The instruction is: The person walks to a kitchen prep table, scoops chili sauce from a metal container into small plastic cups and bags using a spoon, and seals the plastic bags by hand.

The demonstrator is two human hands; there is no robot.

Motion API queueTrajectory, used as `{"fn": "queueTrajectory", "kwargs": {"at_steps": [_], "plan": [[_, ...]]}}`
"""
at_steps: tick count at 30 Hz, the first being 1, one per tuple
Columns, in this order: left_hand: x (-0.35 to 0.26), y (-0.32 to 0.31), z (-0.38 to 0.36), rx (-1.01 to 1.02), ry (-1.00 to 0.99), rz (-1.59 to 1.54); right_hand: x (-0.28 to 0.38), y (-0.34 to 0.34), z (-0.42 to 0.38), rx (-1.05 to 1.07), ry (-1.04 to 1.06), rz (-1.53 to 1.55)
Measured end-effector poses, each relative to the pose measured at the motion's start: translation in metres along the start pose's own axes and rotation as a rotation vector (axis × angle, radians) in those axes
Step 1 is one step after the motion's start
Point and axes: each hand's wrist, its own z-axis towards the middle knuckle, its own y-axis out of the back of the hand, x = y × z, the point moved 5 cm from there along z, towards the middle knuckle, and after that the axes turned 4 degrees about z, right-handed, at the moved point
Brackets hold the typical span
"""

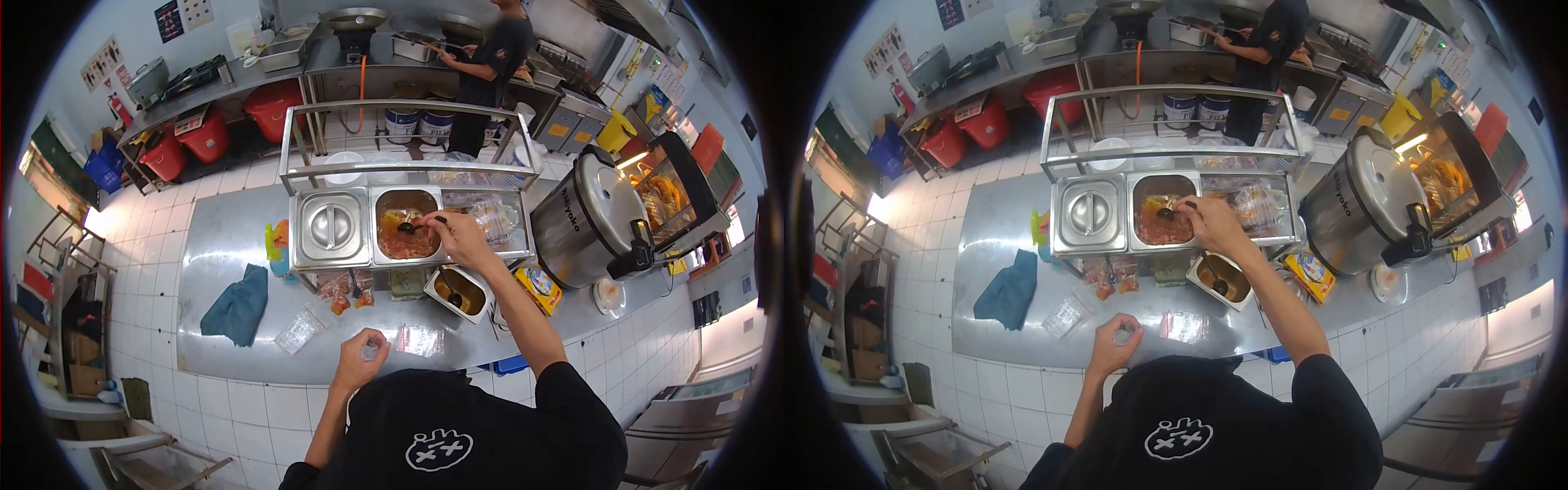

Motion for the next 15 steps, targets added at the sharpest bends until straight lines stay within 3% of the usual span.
{"fn": "queueTrajectory", "kwargs": {"at_steps": [5,8,12,15], "plan": [[0.006,0.016,0.008,-0.072,0.030,0.010,0.058,0.007,-0.001,0.051,-0.010,-0.118],[0.003,0.017,0.014,-0.086,0.004,0.019,0.053,-0.011,-0.002,0.116,0.029,-0.017],[0.001,0.017,0.012,-0.085,-0.009,0.015,0.019,-0.023,-0.004,0.124,-0.009,-0.088],[0.003,0.021,0.010,-0.105,-0.012,0.030,0.030,-0.009,-0.002,0.099,-0.053,-0.150]]}}
